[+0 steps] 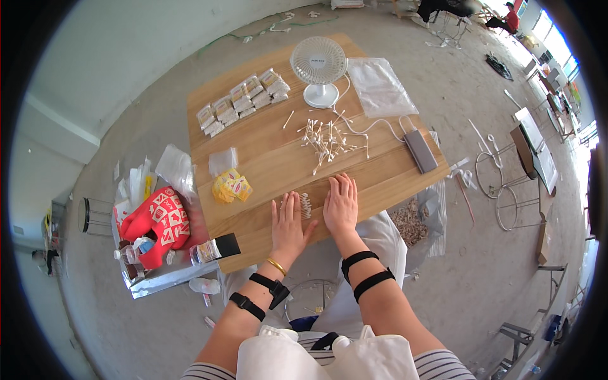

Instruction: The recorder organizes and packs small items, such as cotton swabs or sticks, into plastic bags.

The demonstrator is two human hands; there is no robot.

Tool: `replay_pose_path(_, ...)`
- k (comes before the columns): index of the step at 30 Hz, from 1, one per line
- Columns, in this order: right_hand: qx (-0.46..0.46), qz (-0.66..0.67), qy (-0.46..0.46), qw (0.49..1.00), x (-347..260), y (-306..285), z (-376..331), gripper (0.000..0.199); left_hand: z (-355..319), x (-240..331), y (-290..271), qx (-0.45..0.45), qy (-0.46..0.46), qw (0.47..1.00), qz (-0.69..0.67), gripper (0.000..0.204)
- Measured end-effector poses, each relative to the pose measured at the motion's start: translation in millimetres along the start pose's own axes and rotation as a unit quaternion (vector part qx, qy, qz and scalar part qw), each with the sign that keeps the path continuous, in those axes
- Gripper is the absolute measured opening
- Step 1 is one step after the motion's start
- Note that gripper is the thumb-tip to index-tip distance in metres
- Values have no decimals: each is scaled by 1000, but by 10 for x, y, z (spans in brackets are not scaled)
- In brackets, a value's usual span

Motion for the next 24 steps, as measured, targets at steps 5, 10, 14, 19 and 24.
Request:
replay_pose_path(5, -4, 6, 5, 1000, -10, -16, 15, 39, -6, 24, -26, 9, 18, 1000, 12, 87)
replay_pose_path(10, 17, 44, 6, 999, 42, 3, 16, 36, -97, -26, -112, 36, 16, 999, -8, 87)
replay_pose_path(14, 25, 92, 13, 995, 67, -44, 80, 29, -170, -108, -115, 30, 0, 999, -12, 86)
replay_pose_path(19, -89, 171, -93, 977, -159, 119, 282, 17, -209, -117, -105, 36, -14, 998, -44, 81)
replay_pose_path(24, -163, 154, -156, 962, -248, 216, 396, 14, -201, -138, -70, 27, -12, 999, -13, 76)
Point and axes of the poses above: each hand's wrist, its own z-axis towards the middle knuckle, its own y-axis out of the palm, x = y × z, the point moved 5 cm from there along z, towards the middle knuckle, and after that the axes turned 14 degrees about -z, right-handed, at the moved point
